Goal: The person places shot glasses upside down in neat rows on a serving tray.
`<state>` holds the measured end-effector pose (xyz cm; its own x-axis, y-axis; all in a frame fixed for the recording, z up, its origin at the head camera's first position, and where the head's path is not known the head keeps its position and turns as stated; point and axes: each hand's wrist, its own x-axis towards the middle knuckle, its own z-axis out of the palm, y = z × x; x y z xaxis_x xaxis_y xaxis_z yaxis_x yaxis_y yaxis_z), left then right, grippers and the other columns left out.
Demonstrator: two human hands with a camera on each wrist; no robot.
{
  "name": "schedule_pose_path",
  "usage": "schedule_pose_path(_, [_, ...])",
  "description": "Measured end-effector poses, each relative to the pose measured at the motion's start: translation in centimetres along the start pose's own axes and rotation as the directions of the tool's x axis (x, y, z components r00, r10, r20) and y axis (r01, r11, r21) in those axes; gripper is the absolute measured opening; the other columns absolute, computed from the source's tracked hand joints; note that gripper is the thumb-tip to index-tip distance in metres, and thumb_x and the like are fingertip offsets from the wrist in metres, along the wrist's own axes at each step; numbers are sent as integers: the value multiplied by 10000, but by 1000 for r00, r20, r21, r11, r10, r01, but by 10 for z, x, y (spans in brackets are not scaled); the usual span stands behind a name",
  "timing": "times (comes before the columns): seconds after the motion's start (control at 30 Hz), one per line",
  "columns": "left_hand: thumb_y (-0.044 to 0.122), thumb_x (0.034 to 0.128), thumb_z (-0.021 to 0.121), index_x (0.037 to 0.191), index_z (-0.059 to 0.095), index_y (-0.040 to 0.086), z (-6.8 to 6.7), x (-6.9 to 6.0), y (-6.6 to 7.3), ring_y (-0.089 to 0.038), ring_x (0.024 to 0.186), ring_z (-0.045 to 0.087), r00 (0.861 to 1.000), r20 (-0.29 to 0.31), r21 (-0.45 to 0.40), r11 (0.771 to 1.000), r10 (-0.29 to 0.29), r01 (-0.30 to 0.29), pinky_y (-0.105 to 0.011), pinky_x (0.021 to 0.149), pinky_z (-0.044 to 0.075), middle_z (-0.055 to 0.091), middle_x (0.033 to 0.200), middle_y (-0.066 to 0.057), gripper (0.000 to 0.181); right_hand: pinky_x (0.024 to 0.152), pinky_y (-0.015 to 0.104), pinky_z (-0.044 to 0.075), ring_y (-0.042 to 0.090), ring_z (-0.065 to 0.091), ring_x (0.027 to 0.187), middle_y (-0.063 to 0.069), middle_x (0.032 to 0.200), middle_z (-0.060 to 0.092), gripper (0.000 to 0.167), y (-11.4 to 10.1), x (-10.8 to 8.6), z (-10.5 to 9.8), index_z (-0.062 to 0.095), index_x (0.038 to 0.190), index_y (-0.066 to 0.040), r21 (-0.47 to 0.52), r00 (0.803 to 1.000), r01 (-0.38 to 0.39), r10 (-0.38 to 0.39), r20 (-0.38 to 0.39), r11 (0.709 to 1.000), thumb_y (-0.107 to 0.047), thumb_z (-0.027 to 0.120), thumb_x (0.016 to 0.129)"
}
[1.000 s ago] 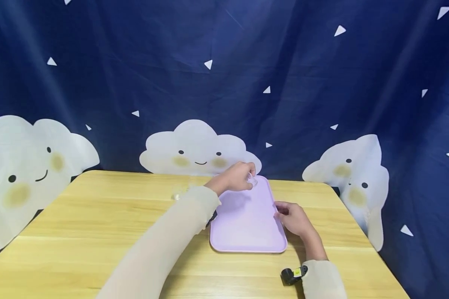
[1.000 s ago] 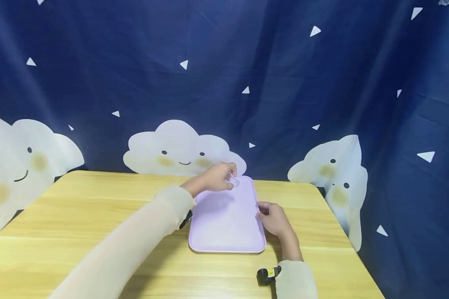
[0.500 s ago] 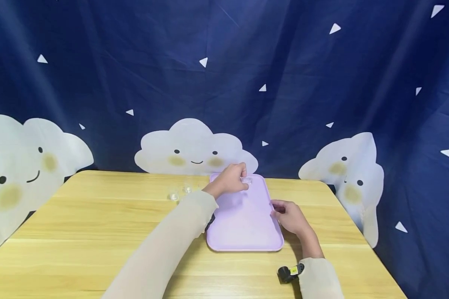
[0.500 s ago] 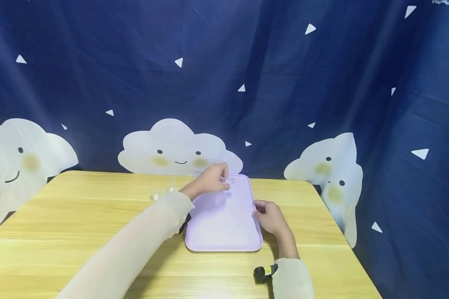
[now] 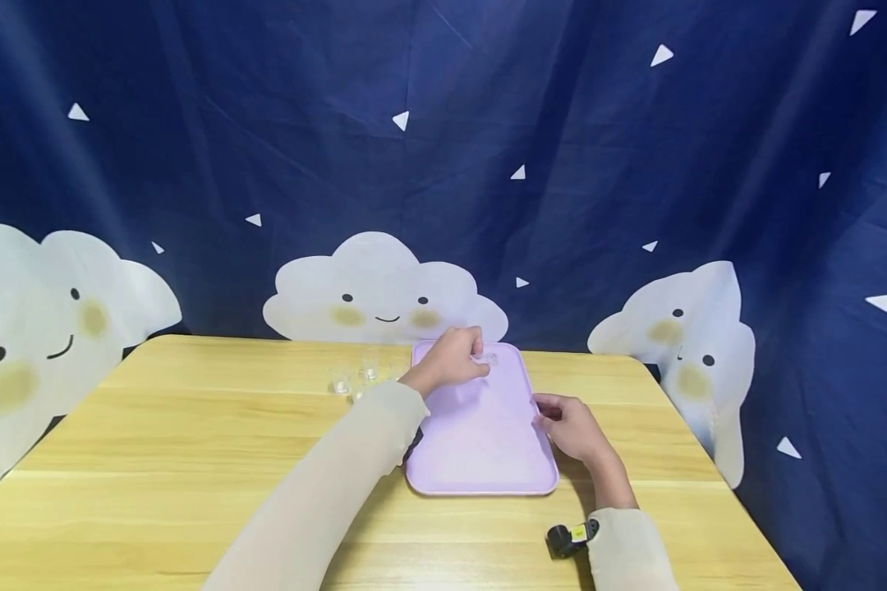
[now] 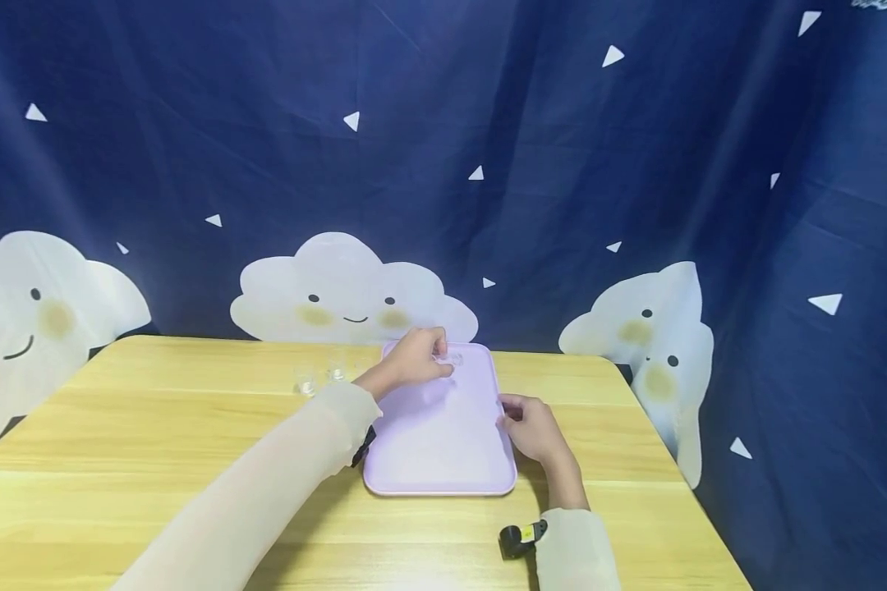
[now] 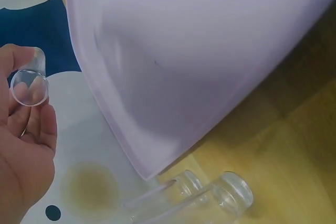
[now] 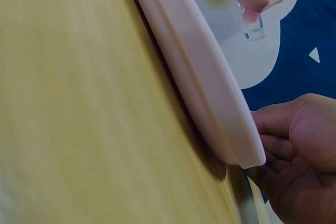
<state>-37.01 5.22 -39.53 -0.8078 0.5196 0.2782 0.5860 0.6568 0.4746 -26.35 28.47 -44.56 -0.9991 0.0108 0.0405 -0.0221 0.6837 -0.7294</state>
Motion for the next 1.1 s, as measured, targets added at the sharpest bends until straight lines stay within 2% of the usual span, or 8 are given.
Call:
schedule_pose_path(0.1, [177, 858, 787, 1037, 635, 84, 0, -1, 2, -225, 963, 636, 1000, -5, -18, 1000, -19, 19, -346, 887, 517, 681, 970, -56, 252, 904, 416, 561, 254, 639, 1021, 148, 1176, 708, 399, 0, -1, 1, 631, 1357, 14, 0, 1000, -5, 5, -1, 1000, -21, 645, 959])
schedule_pose_path(0.23, [134, 879, 735, 1327, 628, 98, -1, -2, 3, -227, 1043, 661, 1000, -13, -38, 999, -26, 25, -375, 939, 531, 712, 1089, -72, 462, 891, 406, 567, 250, 640, 1009, 142, 1164, 712, 394, 0, -1, 1, 639, 1349, 9, -5, 1000, 0, 0, -3, 1000, -23, 652, 957])
schedule_pose_path(0.33, [120, 888, 713, 1427, 583, 113, 0, -3, 3, -218, 1061, 653, 1000, -19, -38, 999, -22, 22, -378, 942, 531, 706, 1111, -73, 554, 890, 407, 568, 251, 640, 1005, 145, 1160, 713, 393, 0, -1, 1, 640, 1347, 10, -5, 1000, 2, -2, -4, 1000, -22, 655, 955])
schedule_pose_path(0.43, [120, 895, 707, 1426, 593, 131, 1, -3, 3, -219, 1074, 638, 999, -28, -35, 999, -21, 20, -382, 939, 528, 695, 1120, -79, 543, 897, 415, 566, 253, 641, 1008, 145, 1160, 714, 394, 2, 0, 2, 641, 1347, 10, -7, 1000, 6, -6, -6, 1000, -22, 658, 954])
schedule_pose_path(0.63, [116, 903, 722, 1327, 648, 124, 1, -3, 4, -244, 1056, 628, 999, -29, -49, 999, -22, 21, -393, 913, 529, 677, 1110, -103, 430, 912, 434, 560, 259, 645, 1019, 142, 1156, 715, 390, 4, 1, 3, 646, 1341, 8, -12, 1000, 15, -15, -12, 1000, -24, 656, 953])
schedule_pose_path(0.83, [106, 894, 749, 1235, 632, 95, 3, -3, 6, -260, 1007, 632, 1000, -26, -77, 997, -5, 3, -399, 895, 526, 688, 1063, -126, 360, 907, 422, 563, 245, 646, 1009, 134, 1157, 718, 387, 4, 3, 3, 647, 1341, 4, -7, 1000, 12, -12, -9, 1000, -28, 655, 955])
schedule_pose_path(1.1, [60, 885, 772, 1208, 622, 90, 17, 2, 7, -257, 1006, 647, 999, -32, -89, 996, 8, -10, -382, 910, 534, 689, 1061, -95, 358, 901, 418, 566, 232, 647, 994, 126, 1152, 721, 385, 6, 3, 2, 648, 1341, 0, -15, 1000, 13, -13, -7, 1000, -32, 654, 958])
